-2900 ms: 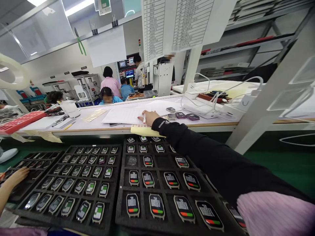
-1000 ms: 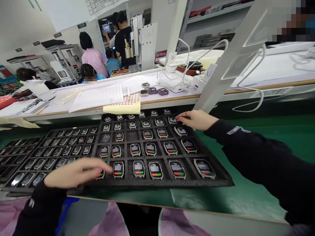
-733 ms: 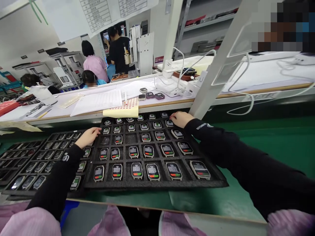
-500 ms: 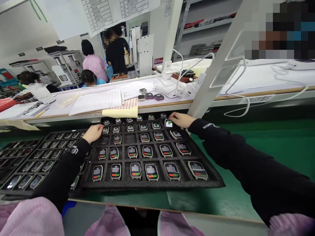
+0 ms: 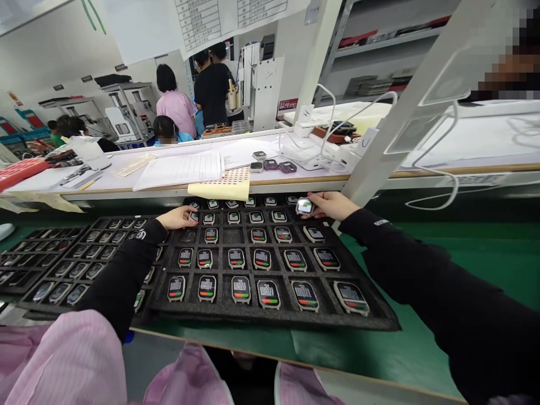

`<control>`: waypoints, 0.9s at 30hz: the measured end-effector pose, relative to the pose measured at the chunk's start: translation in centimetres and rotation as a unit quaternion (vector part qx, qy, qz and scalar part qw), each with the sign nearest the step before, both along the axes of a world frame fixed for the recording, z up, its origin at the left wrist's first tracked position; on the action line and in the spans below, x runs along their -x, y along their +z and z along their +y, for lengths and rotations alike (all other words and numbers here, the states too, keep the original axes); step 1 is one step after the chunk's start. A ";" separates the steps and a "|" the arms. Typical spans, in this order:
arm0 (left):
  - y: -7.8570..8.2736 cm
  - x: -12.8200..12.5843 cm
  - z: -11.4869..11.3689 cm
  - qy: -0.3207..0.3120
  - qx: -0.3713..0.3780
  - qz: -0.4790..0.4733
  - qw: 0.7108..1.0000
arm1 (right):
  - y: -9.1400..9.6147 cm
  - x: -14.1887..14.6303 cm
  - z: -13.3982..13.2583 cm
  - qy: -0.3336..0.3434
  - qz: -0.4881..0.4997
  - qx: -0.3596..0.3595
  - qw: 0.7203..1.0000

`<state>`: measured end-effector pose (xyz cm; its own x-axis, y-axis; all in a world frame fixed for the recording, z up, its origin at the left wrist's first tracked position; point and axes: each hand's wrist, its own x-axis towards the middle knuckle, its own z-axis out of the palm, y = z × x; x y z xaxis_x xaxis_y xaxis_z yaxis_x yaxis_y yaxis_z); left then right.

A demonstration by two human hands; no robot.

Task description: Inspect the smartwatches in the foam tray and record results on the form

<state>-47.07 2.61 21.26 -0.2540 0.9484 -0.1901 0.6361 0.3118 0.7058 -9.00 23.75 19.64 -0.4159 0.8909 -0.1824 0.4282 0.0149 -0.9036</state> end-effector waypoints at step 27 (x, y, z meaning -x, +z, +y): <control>0.0 -19.5 -12.6 0.050 -0.220 -0.363 0.904 | 1.9 0.4 -22.0 0.220 0.294 0.163 0.916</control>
<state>-27.57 -9.94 21.26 -0.3020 0.9521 0.0480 -0.0614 -0.0697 0.9957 -9.38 1.71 21.52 -0.8327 0.5524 -0.0387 -0.1157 -0.2417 -0.9634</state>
